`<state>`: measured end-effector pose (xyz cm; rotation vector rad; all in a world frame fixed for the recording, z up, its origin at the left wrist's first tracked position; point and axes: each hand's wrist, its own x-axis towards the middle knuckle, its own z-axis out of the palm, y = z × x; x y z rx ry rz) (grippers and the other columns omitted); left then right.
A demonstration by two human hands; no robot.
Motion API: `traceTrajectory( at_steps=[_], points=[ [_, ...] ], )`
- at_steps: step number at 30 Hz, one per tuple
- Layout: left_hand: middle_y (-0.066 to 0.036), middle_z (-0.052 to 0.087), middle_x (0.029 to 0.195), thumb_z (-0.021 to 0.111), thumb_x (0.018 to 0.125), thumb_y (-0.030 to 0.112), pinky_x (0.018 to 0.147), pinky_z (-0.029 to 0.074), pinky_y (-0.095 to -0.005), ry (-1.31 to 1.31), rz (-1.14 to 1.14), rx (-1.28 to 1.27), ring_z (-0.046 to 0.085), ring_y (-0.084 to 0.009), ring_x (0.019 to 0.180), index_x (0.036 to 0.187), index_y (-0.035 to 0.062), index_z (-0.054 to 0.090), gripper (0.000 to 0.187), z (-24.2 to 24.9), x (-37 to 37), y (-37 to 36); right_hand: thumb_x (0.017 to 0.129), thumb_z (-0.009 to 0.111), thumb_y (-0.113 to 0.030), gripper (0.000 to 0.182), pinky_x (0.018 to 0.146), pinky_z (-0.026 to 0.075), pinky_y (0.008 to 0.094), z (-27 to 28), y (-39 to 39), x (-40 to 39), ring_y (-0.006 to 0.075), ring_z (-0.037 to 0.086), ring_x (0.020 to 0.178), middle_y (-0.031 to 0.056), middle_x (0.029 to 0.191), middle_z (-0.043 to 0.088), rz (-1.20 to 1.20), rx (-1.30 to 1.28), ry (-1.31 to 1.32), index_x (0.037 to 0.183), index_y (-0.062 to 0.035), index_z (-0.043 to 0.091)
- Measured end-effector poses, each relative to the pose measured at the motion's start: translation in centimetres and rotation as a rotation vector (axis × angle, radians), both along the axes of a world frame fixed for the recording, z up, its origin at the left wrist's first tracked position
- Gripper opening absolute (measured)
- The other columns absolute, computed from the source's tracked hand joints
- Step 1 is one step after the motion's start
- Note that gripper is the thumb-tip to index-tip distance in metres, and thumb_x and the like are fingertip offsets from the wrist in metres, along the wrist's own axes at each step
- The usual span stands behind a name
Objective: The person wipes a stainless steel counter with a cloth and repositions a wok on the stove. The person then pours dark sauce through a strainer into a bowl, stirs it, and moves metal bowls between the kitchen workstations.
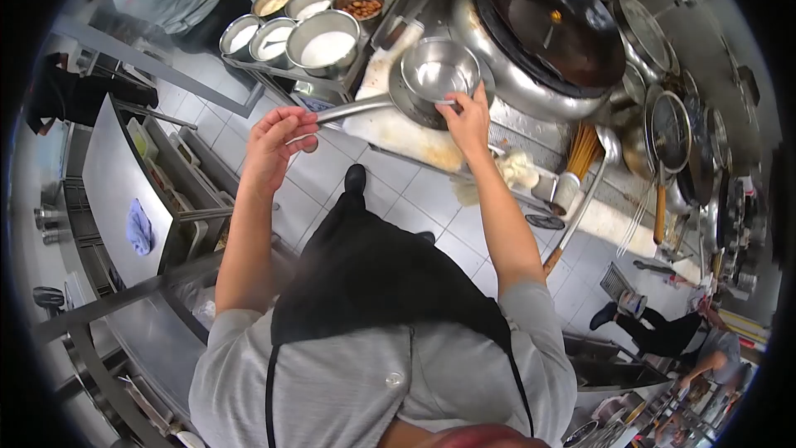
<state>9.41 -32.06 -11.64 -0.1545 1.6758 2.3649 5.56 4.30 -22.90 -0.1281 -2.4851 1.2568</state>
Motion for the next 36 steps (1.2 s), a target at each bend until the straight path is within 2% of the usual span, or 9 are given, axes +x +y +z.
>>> traceTrajectory(
  at_steps=[4, 7, 10, 14, 19, 23, 28, 31, 36],
  points=[
    [-0.018, 0.070, 0.114, 0.061, 0.097, 0.016, 0.089, 0.058, -0.0402, 0.107, -0.017, 0.036, 0.070, -0.0251, 0.101, 0.119, -0.0001, 0.062, 0.027, 1.0, -6.6, -3.3, 0.075, 0.077, -0.009, 0.034, 0.098, 0.049, 0.0441, 1.3, 0.4, 0.5, 0.0428, 0.060, 0.114, 0.0283, 0.136, 0.052, 0.036, 0.131, -0.122, 0.108, -0.0091, 0.073],
    [-0.020, 0.069, 0.116, 0.060, 0.097, 0.016, 0.089, 0.058, -0.0403, 0.197, -0.043, 0.088, 0.070, -0.0258, 0.101, 0.122, -0.0027, 0.060, 0.031, 2.5, -12.4, -5.6, 0.076, 0.064, 0.000, 0.063, 0.111, 0.041, 0.0433, 3.8, 1.1, 1.7, 0.0465, 0.050, 0.131, 0.0306, 0.142, 0.050, -0.064, 0.278, -0.171, 0.137, -0.0147, 0.059],
    [-0.022, 0.068, 0.118, 0.058, 0.098, 0.015, 0.091, 0.058, -0.0397, 0.288, -0.081, 0.175, 0.070, -0.0272, 0.103, 0.125, -0.0051, 0.059, 0.034, 3.9, -18.4, -7.4, 0.085, 0.067, -0.007, 0.043, 0.092, 0.055, 0.0409, 7.7, 0.9, 1.7, 0.0331, 0.069, 0.105, 0.0243, 0.130, 0.063, -0.275, 0.109, -0.200, 0.128, -0.0043, 0.065],
    [-0.023, 0.067, 0.118, 0.057, 0.098, 0.014, 0.092, 0.057, -0.0399, 0.303, -0.152, 0.222, 0.069, -0.0278, 0.104, 0.124, -0.0068, 0.057, 0.034, 4.2, -24.7, -8.5, 0.091, 0.068, -0.015, 0.032, 0.082, 0.056, 0.0346, 11.8, -1.4, -1.5, 0.0230, 0.071, 0.095, 0.0172, 0.106, 0.074, -0.312, 0.127, -0.159, 0.117, 0.0033, 0.069],
    [-0.023, 0.067, 0.118, 0.057, 0.098, 0.013, 0.092, 0.057, -0.0407, 0.258, -0.176, 0.252, 0.069, -0.0284, 0.104, 0.124, -0.0062, 0.057, 0.033, 3.3, -27.3, -9.3, 0.092, 0.069, -0.023, 0.035, 0.076, 0.056, 0.0315, 12.8, -6.0, -13.2, 0.0172, 0.070, 0.088, 0.0130, 0.100, 0.074, -0.076, -0.060, -0.160, 0.115, 0.0027, 0.069],
    [-0.023, 0.066, 0.120, 0.057, 0.098, 0.017, 0.093, 0.056, -0.0414, 0.270, -0.115, 0.264, 0.068, -0.0291, 0.107, 0.126, -0.0053, 0.057, 0.035, 2.1, -25.7, -11.5, 0.095, 0.068, -0.028, 0.033, 0.063, 0.056, 0.0316, 10.7, -9.3, -25.8, 0.0142, 0.066, 0.077, 0.0106, 0.091, 0.070, 0.013, -0.493, -0.287, 0.107, 0.0026, 0.070],
    [-0.021, 0.067, 0.117, 0.062, 0.095, 0.019, 0.090, 0.056, -0.0408, 0.212, 0.063, 0.203, 0.068, -0.0281, 0.104, 0.123, -0.0055, 0.059, 0.037, 1.2, -21.8, -15.0, 0.099, 0.062, -0.029, 0.044, 0.069, 0.062, 0.0437, 6.8, -10.5, -39.6, 0.0333, 0.069, 0.083, 0.0224, 0.105, 0.065, -0.210, -0.784, -0.421, 0.117, 0.0103, 0.057],
    [-0.022, 0.066, 0.120, 0.061, 0.097, 0.019, 0.092, 0.056, -0.0406, 0.178, 0.116, 0.153, 0.068, -0.0286, 0.106, 0.126, -0.0051, 0.056, 0.038, 0.1, -19.9, -17.4, 0.100, 0.062, -0.031, 0.048, 0.071, 0.062, 0.0484, 5.3, -11.0, -45.2, 0.0372, 0.068, 0.085, 0.0247, 0.105, 0.063, -0.403, -0.927, -0.419, 0.119, 0.0117, 0.054],
    [-0.020, 0.067, 0.115, 0.068, 0.092, 0.021, 0.090, 0.056, -0.0407, 0.084, 0.250, 0.086, 0.068, -0.0269, 0.102, 0.121, -0.0048, 0.059, 0.040, -1.6, -18.0, -19.2, 0.099, 0.061, -0.020, 0.043, 0.080, 0.060, 0.0609, 4.1, -11.6, -49.7, 0.0436, 0.063, 0.101, 0.0282, 0.135, 0.050, -0.481, -1.039, -0.367, 0.132, 0.0040, 0.051]
  ],
)
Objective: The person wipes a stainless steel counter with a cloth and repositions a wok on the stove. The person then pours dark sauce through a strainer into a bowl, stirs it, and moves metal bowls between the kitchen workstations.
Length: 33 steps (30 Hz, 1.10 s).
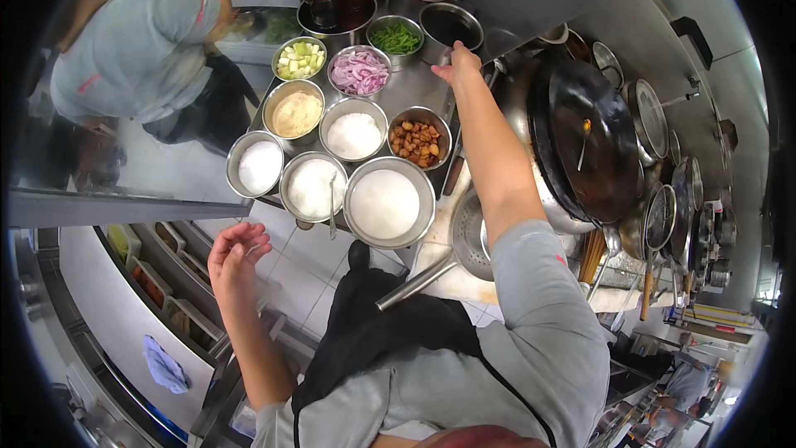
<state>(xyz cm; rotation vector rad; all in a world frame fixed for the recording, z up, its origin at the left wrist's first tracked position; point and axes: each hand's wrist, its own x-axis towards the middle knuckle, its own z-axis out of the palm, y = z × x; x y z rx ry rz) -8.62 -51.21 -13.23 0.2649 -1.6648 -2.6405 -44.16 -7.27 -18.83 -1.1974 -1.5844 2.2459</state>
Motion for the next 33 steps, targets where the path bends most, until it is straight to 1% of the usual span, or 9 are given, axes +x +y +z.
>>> traceTrajectory(
  at_steps=[4, 10, 13, 14, 20, 23, 28, 31, 33],
  points=[
    [-0.021, 0.067, 0.116, 0.065, 0.094, 0.018, 0.089, 0.057, -0.0388, -0.038, 0.011, -0.031, 0.068, -0.0261, 0.102, 0.121, -0.0046, 0.058, 0.037, -0.8, 0.4, -0.8, 0.088, 0.053, 0.008, 0.044, 0.085, 0.059, 0.0610, 0.0, 0.5, -2.1, 0.0415, 0.063, 0.108, 0.0281, 0.134, 0.051, -0.138, -0.118, 0.014, 0.132, 0.0068, 0.049],
    [-0.020, 0.067, 0.115, 0.062, 0.094, 0.014, 0.088, 0.058, -0.0367, -0.048, 0.008, -0.058, 0.069, -0.0244, 0.100, 0.123, -0.0045, 0.057, 0.034, -1.2, 0.0, -0.9, 0.086, 0.054, 0.007, 0.029, 0.067, 0.065, 0.0465, -1.2, 1.5, -3.7, 0.0376, 0.071, 0.085, 0.0276, 0.108, 0.066, -0.201, 0.066, -0.081, 0.114, 0.0153, 0.057],
    [-0.019, 0.067, 0.115, 0.061, 0.094, 0.013, 0.089, 0.058, -0.0365, -0.054, -0.009, -0.116, 0.068, -0.0240, 0.101, 0.124, -0.0042, 0.057, 0.035, -1.6, -0.3, -1.2, 0.089, 0.047, 0.008, 0.029, 0.084, 0.060, 0.0563, 0.8, 0.0, -2.5, 0.0337, 0.068, 0.071, 0.0252, 0.101, 0.063, -0.240, 0.093, -0.085, 0.118, 0.0134, 0.053],
    [-0.019, 0.067, 0.115, 0.061, 0.093, 0.012, 0.089, 0.058, -0.0365, -0.062, -0.015, -0.141, 0.068, -0.0239, 0.101, 0.124, -0.0040, 0.057, 0.035, -1.5, -0.3, -1.1, 0.090, 0.047, 0.007, 0.025, 0.074, 0.063, 0.0523, 0.9, -0.6, -2.3, 0.0336, 0.069, 0.070, 0.0264, 0.101, 0.064, -0.301, 0.125, -0.055, 0.111, 0.0153, 0.055],
    [-0.019, 0.068, 0.116, 0.062, 0.092, 0.014, 0.090, 0.057, -0.0372, -0.088, -0.059, -0.171, 0.068, -0.0240, 0.102, 0.126, -0.0035, 0.057, 0.038, -1.5, -0.6, -0.9, 0.087, 0.053, 0.002, 0.025, 0.060, 0.064, 0.0407, 2.6, -0.4, -2.0, 0.0338, 0.072, 0.073, 0.0270, 0.100, 0.067, -0.270, 0.217, 0.001, 0.107, 0.0154, 0.060],
    [-0.019, 0.068, 0.116, 0.064, 0.092, 0.016, 0.090, 0.056, -0.0378, -0.067, -0.098, -0.142, 0.068, -0.0238, 0.101, 0.126, -0.0033, 0.057, 0.040, -1.3, -1.1, -0.6, 0.089, 0.047, 0.006, 0.023, 0.063, 0.065, 0.0443, 4.4, -0.3, -1.8, 0.0330, 0.070, 0.072, 0.0264, 0.099, 0.064, -0.213, 0.260, 0.062, 0.107, 0.0163, 0.056],
    [-0.019, 0.068, 0.117, 0.067, 0.091, 0.022, 0.091, 0.055, -0.0382, -0.002, -0.206, -0.108, 0.068, -0.0233, 0.100, 0.127, -0.0026, 0.058, 0.044, -0.2, -2.1, 0.3, 0.089, 0.051, 0.004, 0.019, 0.065, 0.064, 0.0432, 7.8, 0.0, 0.1, 0.0317, 0.068, 0.070, 0.0225, 0.094, 0.063, -0.119, 0.248, 0.151, 0.103, 0.0156, 0.056],
    [-0.019, 0.068, 0.116, 0.064, 0.089, 0.014, 0.094, 0.053, -0.0394, 0.033, -0.252, -0.054, 0.067, -0.0254, 0.101, 0.125, -0.0039, 0.058, 0.040, 1.0, -2.5, 1.6, 0.087, 0.051, 0.006, 0.018, 0.058, 0.062, 0.0388, 9.4, -0.5, 2.0, 0.0290, 0.070, 0.067, 0.0234, 0.089, 0.067, -0.103, 0.212, 0.187, 0.098, 0.0167, 0.060],
    [-0.019, 0.068, 0.117, 0.066, 0.091, 0.022, 0.093, 0.054, -0.0385, 0.076, -0.294, -0.063, 0.067, -0.0243, 0.103, 0.127, -0.0027, 0.058, 0.044, 1.3, -2.5, 2.2, 0.085, 0.053, 0.007, 0.014, 0.052, 0.061, 0.0388, 10.6, -0.9, 4.2, 0.0303, 0.069, 0.065, 0.0219, 0.087, 0.067, -0.038, 0.197, 0.237, 0.093, 0.0160, 0.059]
  ],
)
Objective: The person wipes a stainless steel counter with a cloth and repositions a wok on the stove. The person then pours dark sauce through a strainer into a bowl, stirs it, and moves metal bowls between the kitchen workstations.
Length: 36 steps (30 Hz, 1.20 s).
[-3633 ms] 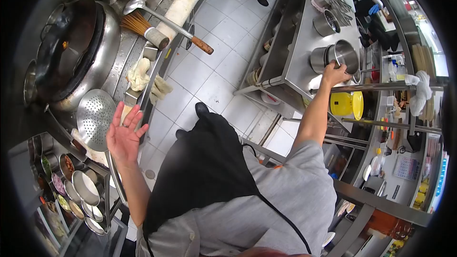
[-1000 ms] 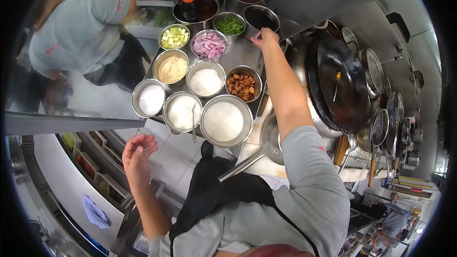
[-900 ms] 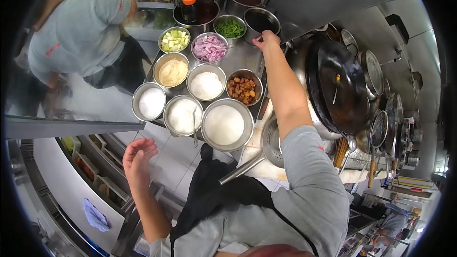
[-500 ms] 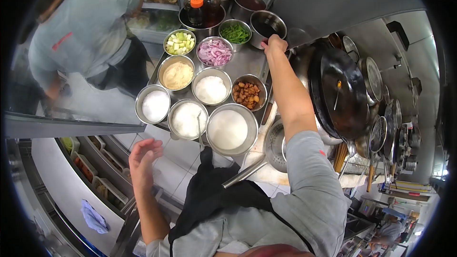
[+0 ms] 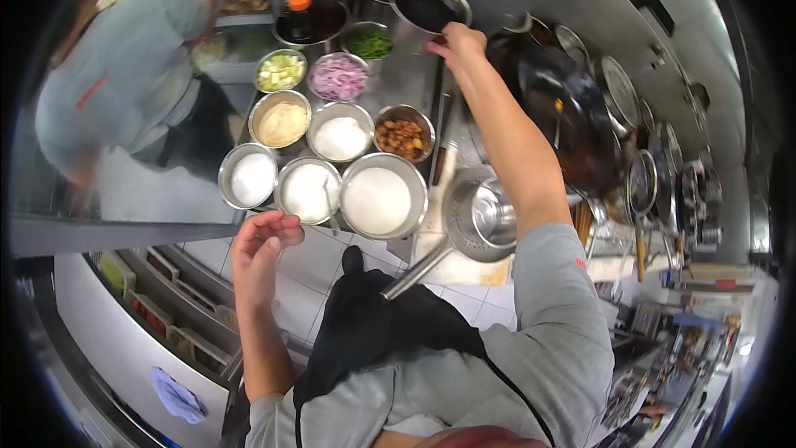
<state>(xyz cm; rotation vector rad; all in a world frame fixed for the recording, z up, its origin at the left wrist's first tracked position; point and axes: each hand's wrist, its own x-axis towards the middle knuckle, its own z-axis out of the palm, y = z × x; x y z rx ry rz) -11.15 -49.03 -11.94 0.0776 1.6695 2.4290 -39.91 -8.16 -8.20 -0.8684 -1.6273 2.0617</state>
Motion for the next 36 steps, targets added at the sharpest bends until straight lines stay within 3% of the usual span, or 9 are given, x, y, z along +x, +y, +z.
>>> traceTrajectory(
  at_steps=[2, 8, 12, 15, 22, 24, 27, 30, 36],
  points=[
    [-0.019, 0.067, 0.118, 0.067, 0.092, 0.027, 0.092, 0.055, -0.0383, 0.035, -0.059, 0.026, 0.067, -0.0241, 0.104, 0.128, -0.0023, 0.057, 0.047, 0.3, 0.0, 1.4, 0.084, 0.054, 0.006, 0.014, 0.048, 0.059, 0.0394, 0.6, 0.1, 2.5, 0.0307, 0.068, 0.061, 0.0211, 0.085, 0.066, 0.044, 0.023, 0.008, 0.093, 0.0164, 0.059],
    [-0.027, 0.060, 0.129, 0.065, 0.095, 0.038, 0.100, 0.051, -0.0428, 0.046, -0.160, 0.194, 0.063, -0.0327, 0.115, 0.137, -0.0048, 0.048, 0.062, 1.5, 2.4, 6.8, 0.086, 0.057, 0.005, 0.007, 0.057, 0.064, 0.0438, 4.0, 1.2, 12.5, 0.0290, 0.062, 0.062, 0.0175, 0.081, 0.060, 0.258, -0.010, -0.012, 0.085, 0.0107, 0.060],
    [-0.028, 0.053, 0.138, 0.054, 0.099, 0.042, 0.104, 0.047, -0.0441, -0.003, -0.199, 0.248, 0.058, -0.0358, 0.123, 0.141, -0.0076, 0.042, 0.066, 2.3, 4.9, 11.6, 0.089, 0.057, 0.002, 0.011, 0.073, 0.066, 0.0461, 6.6, 3.7, 21.0, 0.0320, 0.069, 0.076, 0.0192, 0.087, 0.064, 0.358, 0.054, -0.077, 0.092, 0.0124, 0.060],
    [-0.024, 0.055, 0.137, 0.051, 0.101, 0.042, 0.104, 0.046, -0.0450, -0.071, -0.226, 0.278, 0.057, -0.0348, 0.123, 0.140, -0.0066, 0.045, 0.063, 1.7, 6.7, 14.9, 0.090, 0.060, 0.001, 0.010, 0.077, 0.066, 0.0447, 9.1, 5.8, 28.5, 0.0242, 0.063, 0.077, 0.0088, 0.080, 0.053, 0.386, 0.101, -0.094, 0.083, 0.0077, 0.061],
    [-0.019, 0.055, 0.135, 0.046, 0.102, 0.040, 0.105, 0.046, -0.0451, -0.258, -0.304, 0.238, 0.056, -0.0307, 0.123, 0.135, -0.0023, 0.053, 0.054, -1.2, 9.3, 22.9, 0.086, 0.061, -0.003, 0.017, 0.073, 0.065, 0.0439, 10.5, 12.8, 42.8, 0.0139, 0.054, 0.063, -0.0007, 0.069, 0.043, 0.422, 0.186, -0.184, 0.071, -0.0046, 0.054],
    [-0.014, 0.055, 0.135, 0.049, 0.101, 0.041, 0.105, 0.044, -0.0448, -0.316, -0.325, 0.256, 0.052, -0.0299, 0.125, 0.133, -0.0014, 0.055, 0.053, -2.7, 8.8, 25.0, 0.087, 0.060, -0.002, 0.008, 0.068, 0.065, 0.0400, 9.0, 16.1, 45.8, 0.0183, 0.062, 0.071, 0.0082, 0.079, 0.059, 0.430, 0.169, -0.207, 0.082, 0.0041, 0.062],
    [-0.012, 0.051, 0.142, 0.052, 0.098, 0.044, 0.106, 0.042, -0.0466, -0.406, -0.350, 0.230, 0.042, -0.0324, 0.133, 0.132, 0.0006, 0.057, 0.055, -4.0, 7.6, 27.9, 0.088, 0.059, -0.003, 0.007, 0.068, 0.065, 0.0383, 8.4, 17.6, 49.7, 0.0185, 0.065, 0.070, 0.0093, 0.079, 0.063, 0.338, 0.204, -0.281, 0.085, 0.0030, 0.062],
    [-0.011, 0.048, 0.142, 0.052, 0.097, 0.046, 0.104, 0.042, -0.0458, -0.466, -0.335, 0.150, 0.045, -0.0306, 0.125, 0.127, 0.0008, 0.061, 0.055, -3.8, 6.8, 30.3, 0.087, 0.061, -0.003, 0.008, 0.064, 0.065, 0.0368, 7.6, 17.6, 51.9, 0.0106, 0.055, 0.058, 0.0000, 0.068, 0.051, 0.219, 0.175, -0.265, 0.079, -0.0018, 0.059],
    [-0.010, 0.044, 0.142, 0.054, 0.095, 0.047, 0.101, 0.043, -0.0446, -0.524, -0.334, 0.078, 0.040, -0.0288, 0.120, 0.123, 0.0010, 0.064, 0.055, -5.6, 4.7, 31.9, 0.088, 0.058, -0.002, 0.007, 0.068, 0.063, 0.0354, 3.1, 21.1, 53.1, 0.0219, 0.070, 0.071, 0.0130, 0.083, 0.069, 0.177, 0.190, -0.265, 0.088, 0.0028, 0.062]
  ],
)
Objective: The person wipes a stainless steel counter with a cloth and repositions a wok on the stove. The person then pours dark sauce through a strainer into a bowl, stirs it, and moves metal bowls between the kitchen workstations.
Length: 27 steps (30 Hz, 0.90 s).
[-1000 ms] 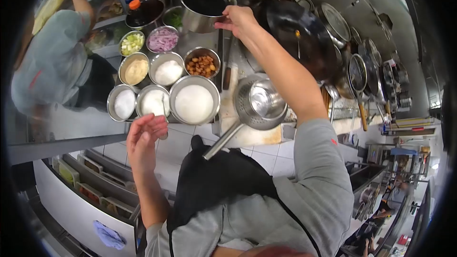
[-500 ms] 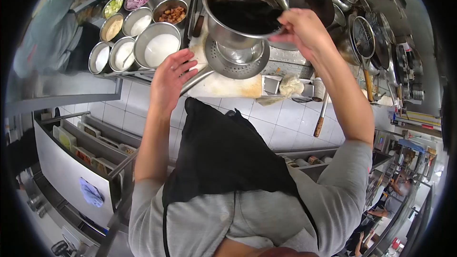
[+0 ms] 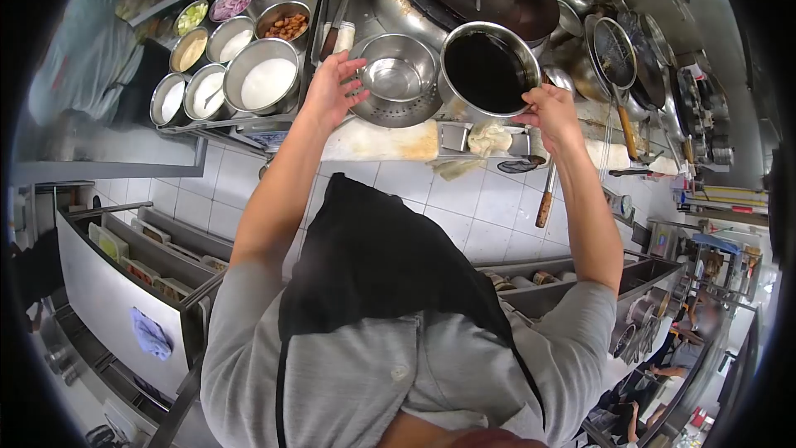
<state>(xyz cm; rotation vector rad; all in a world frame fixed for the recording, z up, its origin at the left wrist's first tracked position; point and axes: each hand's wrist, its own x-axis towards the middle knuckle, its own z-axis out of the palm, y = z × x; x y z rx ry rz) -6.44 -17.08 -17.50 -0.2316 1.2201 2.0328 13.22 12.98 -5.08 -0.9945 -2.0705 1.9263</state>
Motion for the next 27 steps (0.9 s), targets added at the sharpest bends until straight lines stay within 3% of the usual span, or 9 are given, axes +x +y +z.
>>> traceTrajectory(
  at_steps=[7, 12, 16, 19, 22, 27],
  points=[
    [-0.011, 0.044, 0.143, 0.057, 0.093, 0.046, 0.099, 0.044, -0.0457, -0.021, 0.030, 0.050, 0.040, -0.0298, 0.121, 0.134, -0.0014, 0.054, 0.062, -0.6, -0.4, -0.2, 0.088, 0.057, -0.001, 0.010, 0.066, 0.064, 0.0392, -2.8, 1.5, -2.2, 0.0229, 0.070, 0.072, 0.0139, 0.085, 0.069, -0.027, 0.048, -0.019, 0.092, 0.0056, 0.063],
    [-0.010, 0.042, 0.145, 0.058, 0.092, 0.047, 0.099, 0.044, -0.0480, -0.028, 0.001, 0.074, 0.040, -0.0297, 0.120, 0.137, -0.0014, 0.049, 0.067, -0.5, -0.5, -0.9, 0.088, 0.057, 0.000, 0.012, 0.063, 0.064, 0.0371, -3.4, 2.0, -4.1, 0.0234, 0.071, 0.071, 0.0160, 0.086, 0.070, 0.021, 0.093, -0.077, 0.092, 0.0077, 0.065],
    [-0.016, 0.040, 0.150, 0.062, 0.089, 0.049, 0.105, 0.041, -0.0552, -0.005, -0.068, 0.115, 0.034, -0.0384, 0.133, 0.156, 0.0093, 0.023, 0.087, -1.8, -1.2, -1.4, 0.088, 0.057, 0.000, 0.013, 0.061, 0.064, 0.0363, -3.2, 2.1, -5.2, 0.0235, 0.071, 0.070, 0.0172, 0.086, 0.071, 0.071, 0.152, -0.108, 0.090, 0.0094, 0.066],
    [-0.018, 0.040, 0.150, 0.062, 0.090, 0.048, 0.107, 0.040, -0.0566, 0.003, -0.058, 0.133, 0.034, -0.0397, 0.134, 0.155, 0.0073, 0.023, 0.086, -1.8, -1.2, -1.5, 0.088, 0.058, 0.000, 0.013, 0.061, 0.064, 0.0360, -2.5, 1.6, -5.9, 0.0235, 0.071, 0.070, 0.0178, 0.086, 0.071, 0.087, 0.209, -0.153, 0.090, 0.0104, 0.066],
    [-0.015, 0.048, 0.141, 0.061, 0.092, 0.046, 0.104, 0.045, -0.0539, -0.038, 0.013, 0.129, 0.044, -0.0332, 0.117, 0.147, 0.0032, 0.038, 0.073, -1.0, -0.9, -1.3, 0.088, 0.058, 0.000, 0.013, 0.059, 0.064, 0.0354, -2.4, 1.7, -6.5, 0.0235, 0.071, 0.071, 0.0180, 0.086, 0.070, 0.094, 0.238, -0.188, 0.090, 0.0113, 0.065],
    [-0.015, 0.051, 0.138, 0.061, 0.092, 0.044, 0.102, 0.047, -0.0508, -0.051, 0.011, 0.161, 0.046, -0.0327, 0.115, 0.145, 0.0018, 0.039, 0.071, -1.7, -1.3, -1.3, 0.088, 0.059, 0.000, 0.015, 0.058, 0.064, 0.0344, -1.8, 1.4, -7.1, 0.0238, 0.071, 0.071, 0.0180, 0.086, 0.070, 0.089, 0.270, -0.205, 0.091, 0.0136, 0.064]
  ],
)
